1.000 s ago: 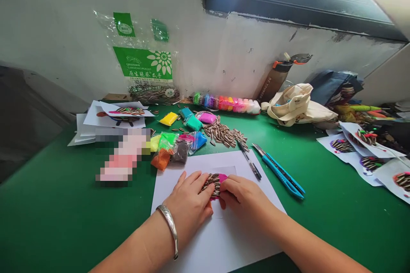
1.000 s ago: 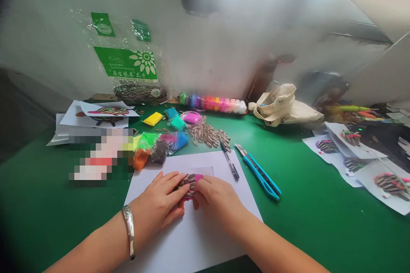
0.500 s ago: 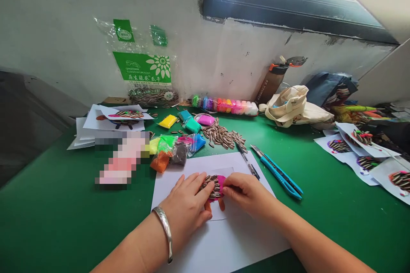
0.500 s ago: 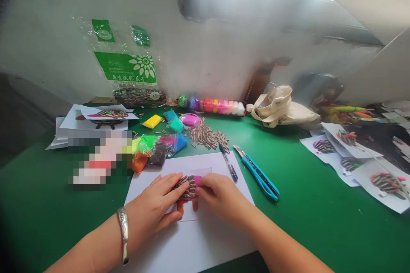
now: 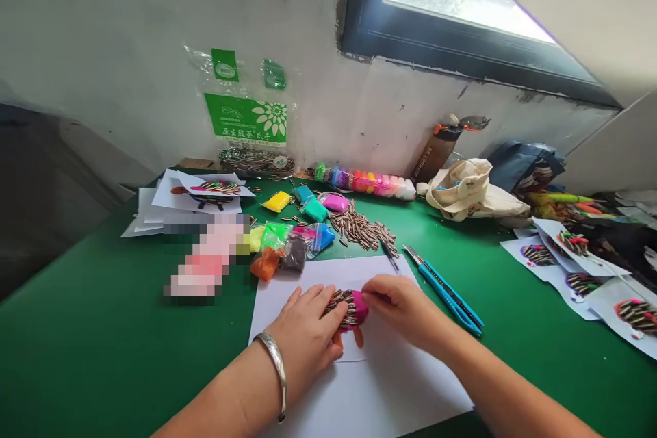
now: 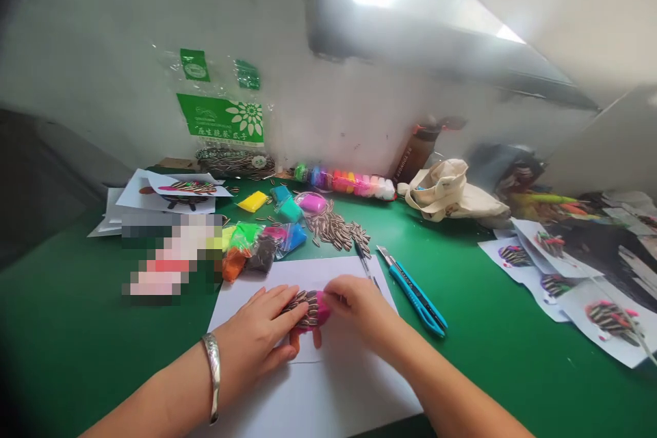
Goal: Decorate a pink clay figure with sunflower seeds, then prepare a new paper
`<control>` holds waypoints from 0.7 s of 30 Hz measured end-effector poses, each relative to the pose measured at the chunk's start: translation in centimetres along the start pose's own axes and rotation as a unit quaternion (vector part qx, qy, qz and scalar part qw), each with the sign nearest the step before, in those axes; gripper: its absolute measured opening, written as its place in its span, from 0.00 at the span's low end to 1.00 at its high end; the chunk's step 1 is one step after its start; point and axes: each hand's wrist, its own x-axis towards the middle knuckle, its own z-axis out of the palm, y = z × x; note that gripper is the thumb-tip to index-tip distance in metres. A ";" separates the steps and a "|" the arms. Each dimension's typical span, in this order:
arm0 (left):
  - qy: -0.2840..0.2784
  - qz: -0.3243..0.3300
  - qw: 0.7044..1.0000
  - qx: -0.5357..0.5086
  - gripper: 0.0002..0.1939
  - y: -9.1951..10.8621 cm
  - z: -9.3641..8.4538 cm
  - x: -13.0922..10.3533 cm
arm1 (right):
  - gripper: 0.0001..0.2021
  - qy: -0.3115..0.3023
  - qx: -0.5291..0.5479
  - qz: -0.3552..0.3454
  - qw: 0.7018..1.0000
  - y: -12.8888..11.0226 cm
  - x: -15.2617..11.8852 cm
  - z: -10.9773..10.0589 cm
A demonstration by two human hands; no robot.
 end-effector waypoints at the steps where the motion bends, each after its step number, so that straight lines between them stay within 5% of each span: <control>1: 0.001 0.000 1.000 -0.005 0.25 0.1 -0.3 0.0 | 0.12 0.015 -0.067 0.010 0.998 0.1 0.9 -0.5; 4: 0.015 0.002 1.000 -0.015 0.22 0.1 -0.5 -0.1 | 0.13 0.047 -0.235 0.048 0.970 0.3 4.6 -1.7; 10: 0.011 -0.009 1.000 -0.016 0.24 0.2 0.5 -0.3 | 0.15 0.056 -0.289 0.086 0.952 0.8 10.6 -0.5; 21: 0.025 -0.013 0.999 -0.017 0.19 0.4 0.5 -0.5 | 0.12 0.050 -0.282 0.067 0.956 1.9 11.3 0.5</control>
